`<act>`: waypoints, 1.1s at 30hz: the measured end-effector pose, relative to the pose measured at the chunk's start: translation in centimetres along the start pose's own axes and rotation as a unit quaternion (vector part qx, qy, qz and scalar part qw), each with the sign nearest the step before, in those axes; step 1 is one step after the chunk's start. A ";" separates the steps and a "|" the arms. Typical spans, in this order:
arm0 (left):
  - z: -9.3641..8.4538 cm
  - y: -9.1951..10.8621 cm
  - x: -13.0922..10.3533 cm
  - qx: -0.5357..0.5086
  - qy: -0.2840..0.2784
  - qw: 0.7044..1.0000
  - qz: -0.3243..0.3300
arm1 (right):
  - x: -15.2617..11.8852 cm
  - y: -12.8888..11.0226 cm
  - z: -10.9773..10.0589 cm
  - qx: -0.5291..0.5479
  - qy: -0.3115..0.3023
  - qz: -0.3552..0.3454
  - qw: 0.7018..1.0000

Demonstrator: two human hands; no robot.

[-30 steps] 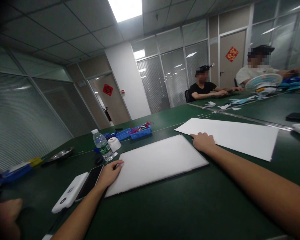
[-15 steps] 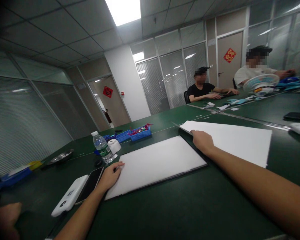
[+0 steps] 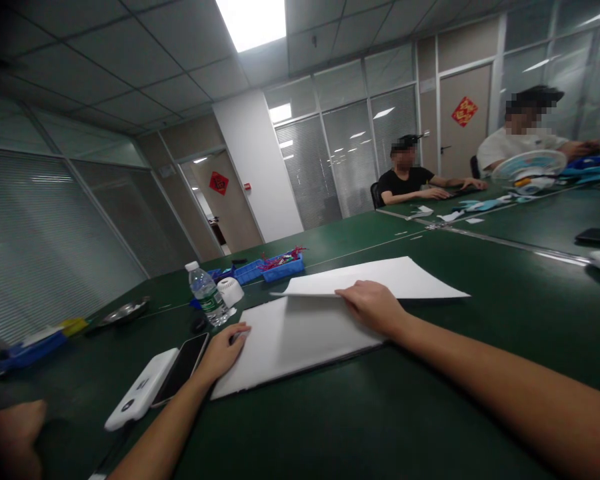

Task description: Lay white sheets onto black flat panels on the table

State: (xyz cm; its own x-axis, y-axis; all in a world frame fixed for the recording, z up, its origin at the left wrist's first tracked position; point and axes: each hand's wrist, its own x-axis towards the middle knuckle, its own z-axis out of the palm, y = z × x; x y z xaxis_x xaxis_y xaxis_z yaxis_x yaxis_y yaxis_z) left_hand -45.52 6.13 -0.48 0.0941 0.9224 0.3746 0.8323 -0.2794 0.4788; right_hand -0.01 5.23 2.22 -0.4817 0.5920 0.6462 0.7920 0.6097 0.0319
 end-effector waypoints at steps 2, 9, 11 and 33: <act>0.1 0.0 0.1 -0.002 0.003 1.000 -0.001 | 0.0 -1.9 0.0 0.018 -0.007 -0.085 0.996; 0.3 -0.1 0.3 -0.002 -0.006 1.000 0.002 | 0.1 -6.6 -0.4 0.073 -0.094 -0.220 0.968; 0.2 -0.1 0.3 -0.002 -0.012 1.000 0.000 | 0.2 -6.9 -0.6 0.113 -0.121 -0.237 0.957; 0.0 0.0 -0.1 -0.036 -0.017 0.999 0.002 | -0.6 3.0 0.7 -0.105 -0.239 0.273 0.926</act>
State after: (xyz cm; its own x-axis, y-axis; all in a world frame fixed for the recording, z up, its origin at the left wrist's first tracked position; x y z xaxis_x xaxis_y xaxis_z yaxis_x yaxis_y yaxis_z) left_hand -45.53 6.11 -0.54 0.1166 0.9292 0.3506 0.7910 -0.3004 0.5330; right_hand 2.42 7.10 1.40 -0.0594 0.9781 0.1993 0.9977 0.0647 -0.0202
